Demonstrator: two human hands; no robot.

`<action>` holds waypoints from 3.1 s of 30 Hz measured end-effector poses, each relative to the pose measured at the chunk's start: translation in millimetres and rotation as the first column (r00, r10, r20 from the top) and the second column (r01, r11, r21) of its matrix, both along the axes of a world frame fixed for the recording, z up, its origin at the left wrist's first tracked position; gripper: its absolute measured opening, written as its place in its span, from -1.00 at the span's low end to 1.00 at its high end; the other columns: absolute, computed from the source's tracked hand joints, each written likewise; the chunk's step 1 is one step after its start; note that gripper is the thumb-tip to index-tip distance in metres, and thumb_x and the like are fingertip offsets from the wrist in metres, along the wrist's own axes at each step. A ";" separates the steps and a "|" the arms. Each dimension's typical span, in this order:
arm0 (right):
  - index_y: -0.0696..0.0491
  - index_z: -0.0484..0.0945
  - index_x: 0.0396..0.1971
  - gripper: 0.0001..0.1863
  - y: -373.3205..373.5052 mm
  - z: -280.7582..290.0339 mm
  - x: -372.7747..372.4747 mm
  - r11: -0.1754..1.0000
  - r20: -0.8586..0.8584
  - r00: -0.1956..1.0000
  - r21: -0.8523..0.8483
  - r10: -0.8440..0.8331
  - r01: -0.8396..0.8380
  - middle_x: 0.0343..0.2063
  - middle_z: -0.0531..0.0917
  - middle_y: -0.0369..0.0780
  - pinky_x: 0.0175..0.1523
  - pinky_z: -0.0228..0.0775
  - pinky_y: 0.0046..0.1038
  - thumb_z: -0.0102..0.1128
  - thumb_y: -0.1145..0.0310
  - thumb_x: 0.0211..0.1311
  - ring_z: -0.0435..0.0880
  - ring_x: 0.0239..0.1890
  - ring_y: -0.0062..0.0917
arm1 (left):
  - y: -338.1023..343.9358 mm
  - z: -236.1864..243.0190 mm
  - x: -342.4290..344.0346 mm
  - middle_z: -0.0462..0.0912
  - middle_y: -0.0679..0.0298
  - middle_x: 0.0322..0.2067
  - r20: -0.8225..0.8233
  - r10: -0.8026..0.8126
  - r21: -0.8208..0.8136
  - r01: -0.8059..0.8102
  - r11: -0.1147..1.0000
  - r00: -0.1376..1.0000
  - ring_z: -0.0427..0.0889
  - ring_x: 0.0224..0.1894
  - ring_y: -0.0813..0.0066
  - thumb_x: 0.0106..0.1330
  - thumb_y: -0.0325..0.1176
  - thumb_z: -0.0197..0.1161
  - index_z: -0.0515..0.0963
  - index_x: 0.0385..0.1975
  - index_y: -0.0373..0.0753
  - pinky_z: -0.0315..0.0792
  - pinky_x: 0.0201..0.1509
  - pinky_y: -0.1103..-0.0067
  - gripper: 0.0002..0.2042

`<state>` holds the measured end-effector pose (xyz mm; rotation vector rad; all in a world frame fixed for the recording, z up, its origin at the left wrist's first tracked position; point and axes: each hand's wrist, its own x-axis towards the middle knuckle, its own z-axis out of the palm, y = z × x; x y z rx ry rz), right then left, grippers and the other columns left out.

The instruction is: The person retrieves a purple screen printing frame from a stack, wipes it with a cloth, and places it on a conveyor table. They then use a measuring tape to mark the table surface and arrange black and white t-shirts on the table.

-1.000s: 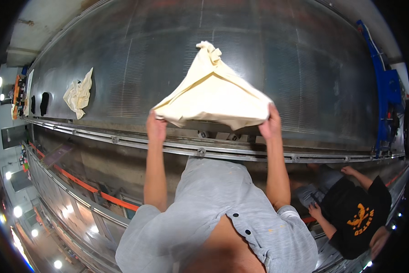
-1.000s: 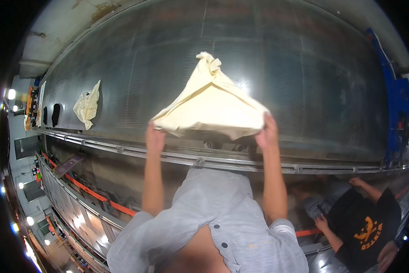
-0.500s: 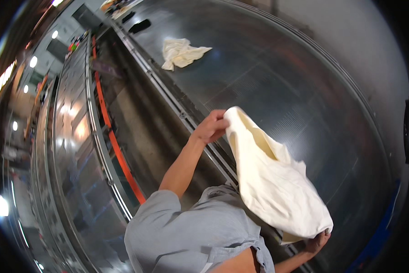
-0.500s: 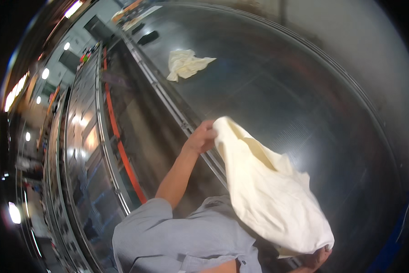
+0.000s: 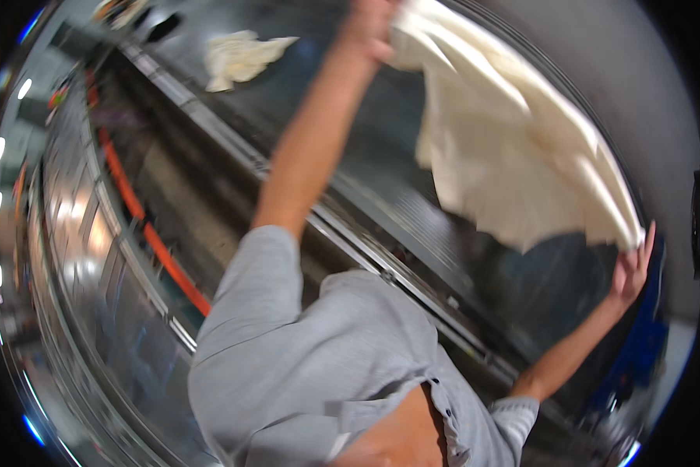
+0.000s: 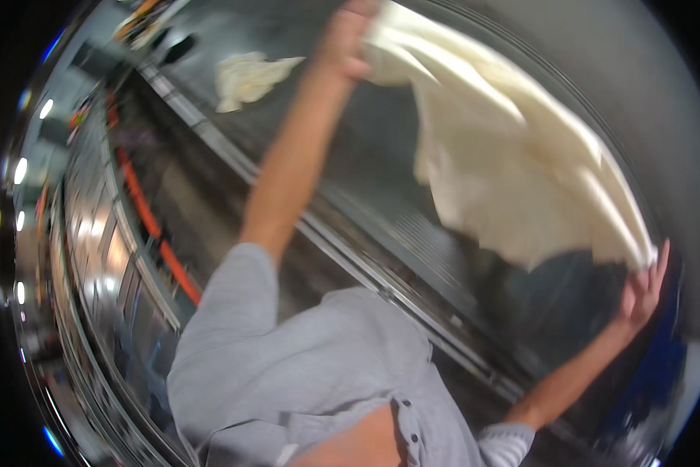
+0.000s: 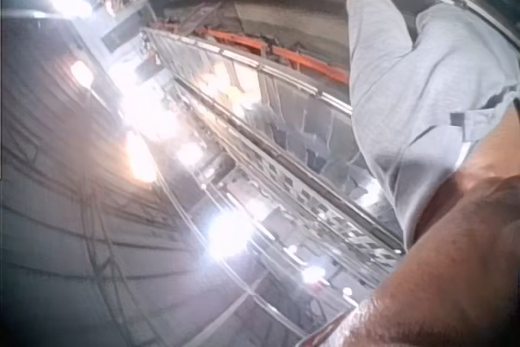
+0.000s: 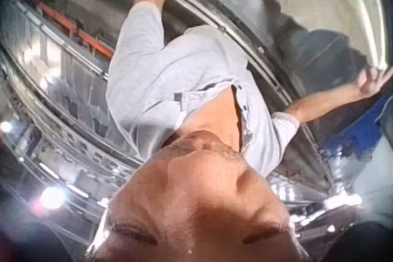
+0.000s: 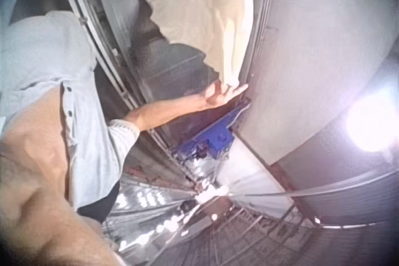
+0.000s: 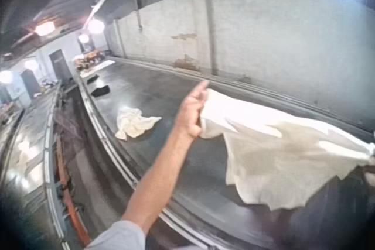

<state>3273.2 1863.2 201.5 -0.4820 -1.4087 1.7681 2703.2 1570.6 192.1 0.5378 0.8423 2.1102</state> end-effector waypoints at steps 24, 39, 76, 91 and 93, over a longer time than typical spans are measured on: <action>0.21 0.38 0.15 -0.50 -136.4 -307.5 67.2 0.737 0.822 0.544 -0.263 -0.167 0.623 -0.36 0.58 -0.35 -0.29 0.34 -0.62 0.17 0.48 0.18 0.51 -0.35 -0.69 | -140.7 -291.0 64.2 0.58 0.14 -0.04 -0.187 -0.180 -0.898 -0.094 0.429 0.966 0.55 -0.01 0.46 0.24 -0.54 0.23 0.36 0.19 -0.42 0.46 0.05 0.51 -0.51; 0.18 0.55 -0.38 -0.87 -79.1 -341.3 17.8 0.743 0.839 0.504 -0.202 -0.205 0.638 -0.48 0.52 -0.41 -0.31 0.22 -0.63 0.27 0.45 0.12 0.40 -0.41 -0.72 | -71.7 -330.8 38.6 0.59 0.29 -0.49 -0.149 -0.072 -0.935 -0.117 0.334 0.986 0.51 -0.49 0.61 -0.02 -0.55 0.44 0.54 -0.36 -0.35 0.35 -0.46 0.64 -0.76; 0.11 0.65 -0.29 -0.83 -221.8 -279.3 -184.5 0.731 0.580 0.483 0.646 -0.656 0.219 -0.44 0.57 -0.17 -0.31 0.45 -0.36 0.21 0.54 0.09 0.59 -0.41 -0.32 | 47.1 -275.7 273.8 0.65 0.16 -0.37 0.150 -0.313 -0.699 0.324 0.637 0.938 0.63 -0.34 0.50 0.24 -0.48 0.22 0.60 -0.27 -0.47 0.57 -0.24 0.59 -0.83; 0.13 0.60 -0.33 -0.86 -218.6 -277.6 -193.3 0.757 0.649 0.421 0.633 -0.634 0.164 -0.40 0.57 -0.17 -0.31 0.46 -0.28 0.23 0.47 0.07 0.59 -0.39 -0.25 | 51.4 -278.4 276.9 0.62 0.21 -0.56 0.017 -0.283 -0.737 0.203 0.645 0.959 0.57 -0.46 0.56 0.20 -0.49 0.20 0.63 -0.38 -0.45 0.45 -0.35 0.68 -0.86; 0.13 0.59 -0.33 -0.86 -213.0 -280.5 -194.2 0.782 0.725 0.330 0.619 -0.605 0.075 -0.44 0.57 -0.15 -0.32 0.46 -0.27 0.23 0.44 0.09 0.60 -0.43 -0.22 | 52.7 -272.7 283.2 0.62 0.25 -0.49 -0.009 -0.275 -0.769 0.169 0.617 0.961 0.57 -0.38 0.54 0.19 -0.49 0.20 0.63 -0.34 -0.42 0.43 -0.24 0.66 -0.86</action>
